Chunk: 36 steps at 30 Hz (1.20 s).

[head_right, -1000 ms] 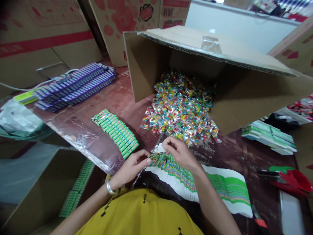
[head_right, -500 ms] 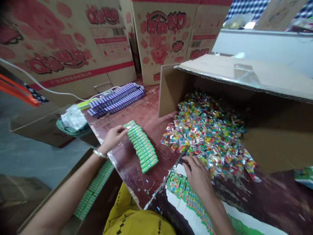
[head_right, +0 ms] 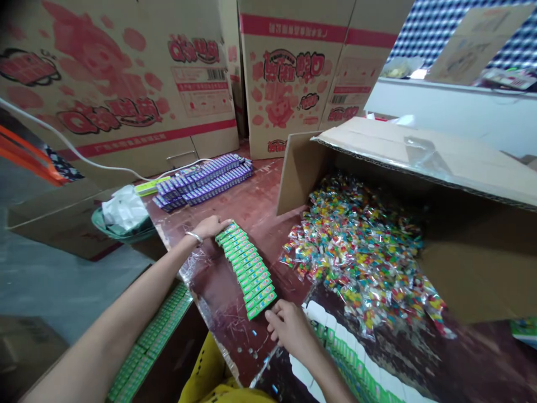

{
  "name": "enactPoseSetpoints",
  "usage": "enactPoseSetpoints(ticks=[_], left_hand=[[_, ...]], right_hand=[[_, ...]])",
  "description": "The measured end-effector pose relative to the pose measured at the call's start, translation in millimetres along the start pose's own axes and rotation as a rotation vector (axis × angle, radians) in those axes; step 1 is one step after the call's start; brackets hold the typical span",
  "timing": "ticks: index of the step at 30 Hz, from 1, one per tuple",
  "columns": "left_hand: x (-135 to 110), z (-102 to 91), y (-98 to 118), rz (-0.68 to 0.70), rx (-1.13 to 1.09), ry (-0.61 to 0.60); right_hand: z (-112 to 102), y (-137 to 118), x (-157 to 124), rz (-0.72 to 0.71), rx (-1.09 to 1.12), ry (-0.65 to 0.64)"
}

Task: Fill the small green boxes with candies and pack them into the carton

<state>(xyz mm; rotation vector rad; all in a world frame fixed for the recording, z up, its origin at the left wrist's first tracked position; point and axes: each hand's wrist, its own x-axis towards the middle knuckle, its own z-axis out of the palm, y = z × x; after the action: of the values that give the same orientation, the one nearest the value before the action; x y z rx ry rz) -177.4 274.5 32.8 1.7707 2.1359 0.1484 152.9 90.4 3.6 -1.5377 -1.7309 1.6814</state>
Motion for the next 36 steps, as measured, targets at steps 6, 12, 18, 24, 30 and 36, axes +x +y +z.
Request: enactPoseSetpoints(ticks=[6,12,18,24,30,36], left_hand=[[-24,-3.8,10,0.107,-0.055,0.036],[-33,-2.1,21,0.209,-0.053,-0.030],[-48,-6.9,25,0.269,-0.103,-0.010],[-85,-11.4,6,0.338,-0.547,0.136],[-104,18.9,-18,0.247,-0.907,0.126],[-106,15.6,-17,0.241,-0.715,0.187]], right_hand=[[-3,-3,7,0.023,0.091,-0.037],[-5,0,19,0.099,0.177,-0.044],[-1,-6,18,0.017,0.130,0.129],[-9,-20,-4,-0.262,-0.157,0.459],[-6,-14,0,-0.285,-0.317,0.465],[-11,-25,-5,-0.406,-0.687,0.435]])
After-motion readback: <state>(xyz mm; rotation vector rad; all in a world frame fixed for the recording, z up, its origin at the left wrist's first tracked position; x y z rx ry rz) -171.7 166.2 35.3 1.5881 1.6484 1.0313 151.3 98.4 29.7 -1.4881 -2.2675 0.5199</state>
